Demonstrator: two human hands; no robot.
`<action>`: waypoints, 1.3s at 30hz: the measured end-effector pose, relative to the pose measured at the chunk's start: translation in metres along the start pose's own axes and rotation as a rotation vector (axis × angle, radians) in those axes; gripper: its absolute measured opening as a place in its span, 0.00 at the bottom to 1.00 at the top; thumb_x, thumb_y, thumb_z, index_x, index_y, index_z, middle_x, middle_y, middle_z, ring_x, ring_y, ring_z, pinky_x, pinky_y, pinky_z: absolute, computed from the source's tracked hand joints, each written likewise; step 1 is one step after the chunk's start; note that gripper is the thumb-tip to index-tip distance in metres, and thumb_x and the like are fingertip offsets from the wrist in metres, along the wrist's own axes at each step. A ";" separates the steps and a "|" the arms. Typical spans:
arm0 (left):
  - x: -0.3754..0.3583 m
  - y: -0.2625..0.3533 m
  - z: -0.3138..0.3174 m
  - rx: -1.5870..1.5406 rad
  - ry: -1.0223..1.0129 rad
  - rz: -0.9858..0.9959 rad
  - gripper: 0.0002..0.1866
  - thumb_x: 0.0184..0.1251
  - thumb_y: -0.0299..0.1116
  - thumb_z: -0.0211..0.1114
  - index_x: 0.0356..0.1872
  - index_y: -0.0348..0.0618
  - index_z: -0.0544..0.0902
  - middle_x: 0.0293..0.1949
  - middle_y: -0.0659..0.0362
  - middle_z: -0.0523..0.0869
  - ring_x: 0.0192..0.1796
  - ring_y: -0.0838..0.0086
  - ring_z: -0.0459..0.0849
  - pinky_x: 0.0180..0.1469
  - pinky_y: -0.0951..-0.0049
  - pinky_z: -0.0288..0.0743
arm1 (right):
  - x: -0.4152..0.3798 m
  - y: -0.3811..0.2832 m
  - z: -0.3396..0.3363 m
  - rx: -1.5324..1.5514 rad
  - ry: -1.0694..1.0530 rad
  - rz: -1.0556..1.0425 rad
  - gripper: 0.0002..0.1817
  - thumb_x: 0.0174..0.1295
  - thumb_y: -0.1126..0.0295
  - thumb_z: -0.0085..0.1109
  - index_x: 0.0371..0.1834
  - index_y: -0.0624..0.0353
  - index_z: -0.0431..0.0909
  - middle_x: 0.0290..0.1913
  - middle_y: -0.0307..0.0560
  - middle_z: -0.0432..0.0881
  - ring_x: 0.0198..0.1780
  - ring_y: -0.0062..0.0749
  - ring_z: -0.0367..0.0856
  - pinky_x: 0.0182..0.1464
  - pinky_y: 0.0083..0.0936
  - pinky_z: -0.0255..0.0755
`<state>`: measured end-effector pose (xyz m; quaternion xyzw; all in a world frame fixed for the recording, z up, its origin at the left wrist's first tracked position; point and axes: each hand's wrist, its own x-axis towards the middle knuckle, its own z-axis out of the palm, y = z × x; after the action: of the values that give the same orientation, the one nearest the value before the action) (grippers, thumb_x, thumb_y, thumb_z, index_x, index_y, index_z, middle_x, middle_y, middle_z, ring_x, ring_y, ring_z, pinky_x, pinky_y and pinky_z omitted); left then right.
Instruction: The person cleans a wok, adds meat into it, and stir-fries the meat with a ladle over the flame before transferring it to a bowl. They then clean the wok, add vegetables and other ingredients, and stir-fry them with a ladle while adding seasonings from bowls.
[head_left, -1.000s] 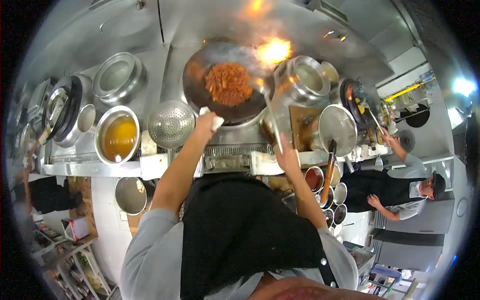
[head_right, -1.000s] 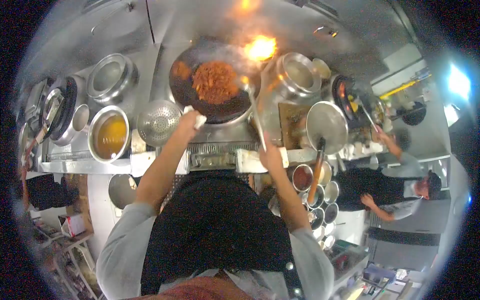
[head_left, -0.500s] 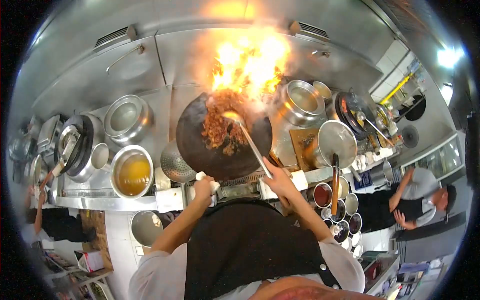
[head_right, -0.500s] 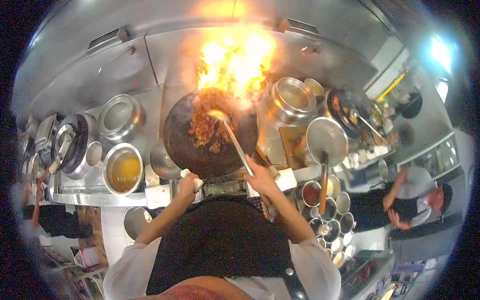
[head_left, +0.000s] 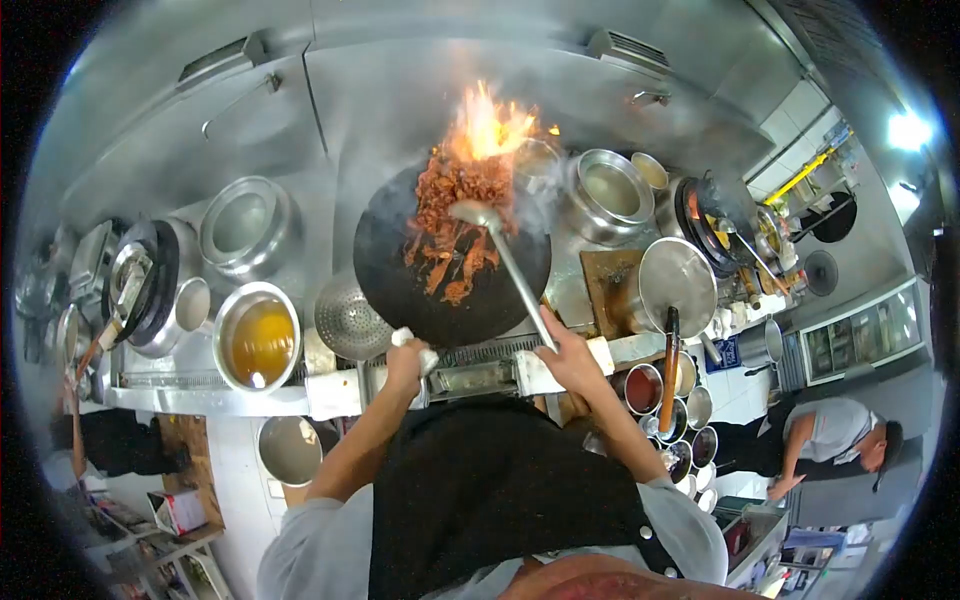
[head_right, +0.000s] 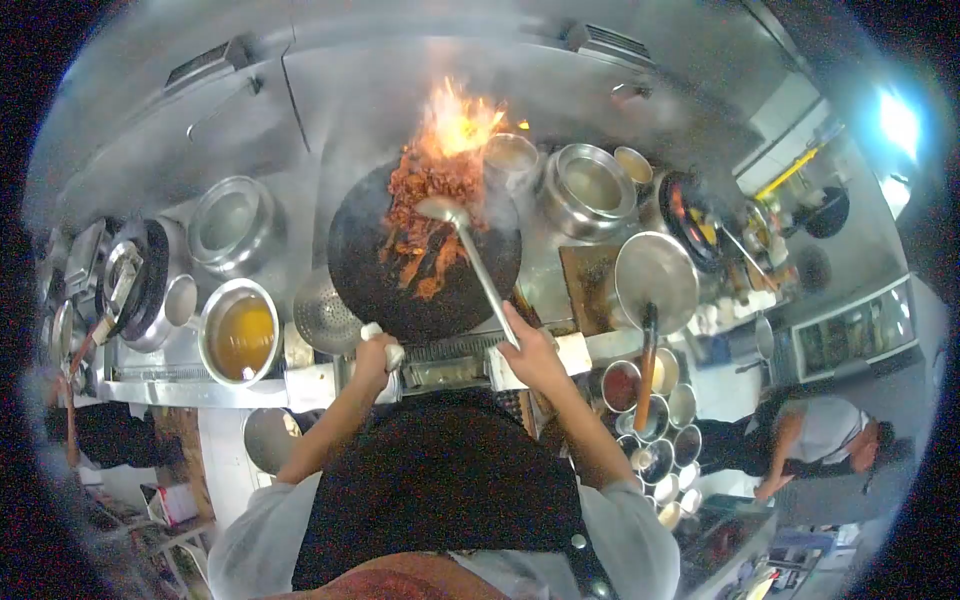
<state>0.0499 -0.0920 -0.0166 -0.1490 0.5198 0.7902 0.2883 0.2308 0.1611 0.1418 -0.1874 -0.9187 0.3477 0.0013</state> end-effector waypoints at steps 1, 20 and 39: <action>-0.004 0.011 0.015 0.008 -0.073 0.166 0.11 0.65 0.23 0.61 0.47 0.37 0.82 0.37 0.55 0.86 0.35 0.67 0.85 0.37 0.66 0.80 | -0.009 0.005 -0.004 0.080 0.069 -0.090 0.42 0.65 0.75 0.65 0.82 0.57 0.57 0.70 0.64 0.77 0.69 0.45 0.78 0.69 0.32 0.69; -0.133 0.001 -0.069 0.239 0.073 -0.171 0.17 0.57 0.22 0.67 0.49 0.33 0.81 0.34 0.53 0.86 0.29 0.68 0.86 0.30 0.69 0.80 | 0.096 0.011 0.035 0.186 -0.158 -0.046 0.41 0.65 0.70 0.61 0.82 0.58 0.57 0.71 0.69 0.73 0.73 0.55 0.73 0.71 0.35 0.68; -0.121 0.023 -0.070 0.092 0.118 -0.010 0.14 0.65 0.29 0.67 0.50 0.36 0.83 0.37 0.57 0.87 0.33 0.72 0.85 0.35 0.70 0.78 | 0.094 0.017 0.047 0.154 -0.104 -0.092 0.41 0.65 0.70 0.61 0.83 0.54 0.56 0.69 0.68 0.76 0.64 0.47 0.82 0.65 0.32 0.72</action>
<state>0.1269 -0.1983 0.0364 -0.1846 0.5707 0.7540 0.2678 0.1427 0.1752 0.0831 -0.1262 -0.8956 0.4262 -0.0162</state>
